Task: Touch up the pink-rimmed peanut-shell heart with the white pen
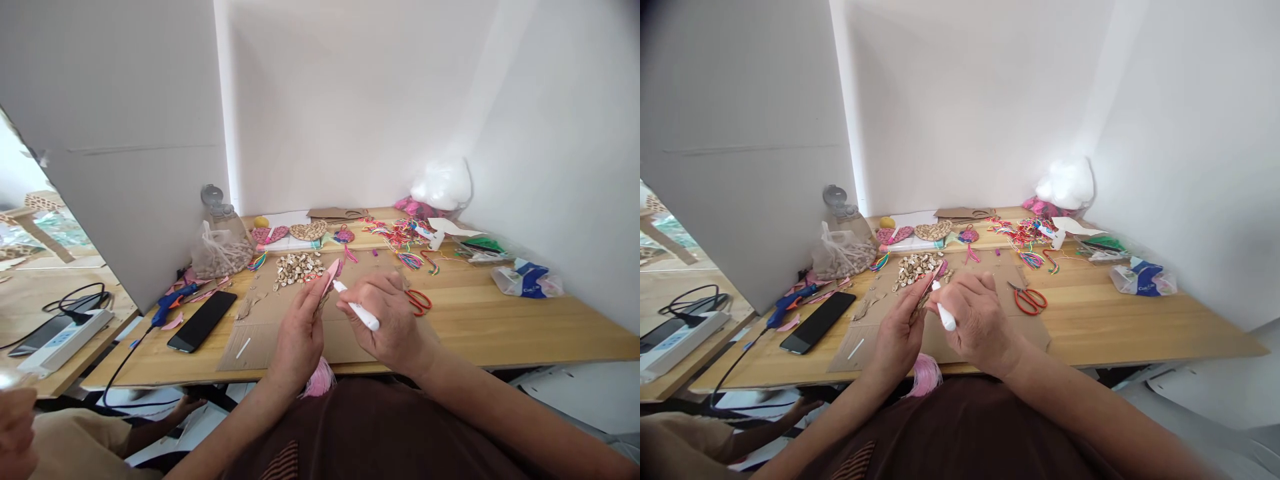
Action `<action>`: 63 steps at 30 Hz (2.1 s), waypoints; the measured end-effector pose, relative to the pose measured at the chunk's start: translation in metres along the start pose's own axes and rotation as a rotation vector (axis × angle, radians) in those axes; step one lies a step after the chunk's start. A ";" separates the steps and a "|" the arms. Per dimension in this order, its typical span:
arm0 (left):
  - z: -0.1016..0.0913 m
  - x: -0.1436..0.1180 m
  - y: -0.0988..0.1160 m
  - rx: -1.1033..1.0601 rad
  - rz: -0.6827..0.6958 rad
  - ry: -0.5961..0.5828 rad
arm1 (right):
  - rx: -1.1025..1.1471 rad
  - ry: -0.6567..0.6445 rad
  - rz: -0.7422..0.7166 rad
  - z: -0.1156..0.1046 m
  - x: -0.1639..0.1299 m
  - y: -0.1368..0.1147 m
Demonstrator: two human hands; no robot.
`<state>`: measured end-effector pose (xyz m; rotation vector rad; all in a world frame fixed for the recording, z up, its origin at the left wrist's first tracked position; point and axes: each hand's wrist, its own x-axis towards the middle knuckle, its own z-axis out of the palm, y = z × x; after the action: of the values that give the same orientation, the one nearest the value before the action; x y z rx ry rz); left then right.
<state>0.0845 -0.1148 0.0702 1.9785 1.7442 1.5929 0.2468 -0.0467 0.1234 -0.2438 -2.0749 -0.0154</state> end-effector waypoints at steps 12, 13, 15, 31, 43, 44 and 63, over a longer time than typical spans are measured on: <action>0.001 0.000 -0.003 -0.038 -0.005 -0.006 | 0.033 0.000 0.041 0.001 0.002 0.002; 0.001 0.000 -0.004 -0.061 -0.017 -0.009 | 0.030 0.014 0.054 0.000 0.003 0.004; 0.002 0.000 -0.003 -0.171 -0.072 -0.013 | 0.064 0.048 0.094 -0.002 0.004 0.005; 0.007 -0.002 0.016 -0.709 -0.472 -0.024 | 0.024 -0.038 -0.034 0.009 -0.011 0.002; 0.014 -0.006 0.009 -0.741 -0.462 0.022 | -0.128 0.013 -0.021 0.007 -0.011 0.006; 0.013 -0.006 0.009 -0.740 -0.473 0.018 | -0.105 0.004 -0.017 0.007 -0.012 0.006; 0.012 -0.006 0.014 -0.754 -0.490 0.004 | -0.029 -0.018 -0.010 0.011 -0.014 0.007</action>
<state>0.1035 -0.1175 0.0697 1.1023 1.2070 1.6981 0.2452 -0.0408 0.1047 -0.2519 -2.0947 -0.0498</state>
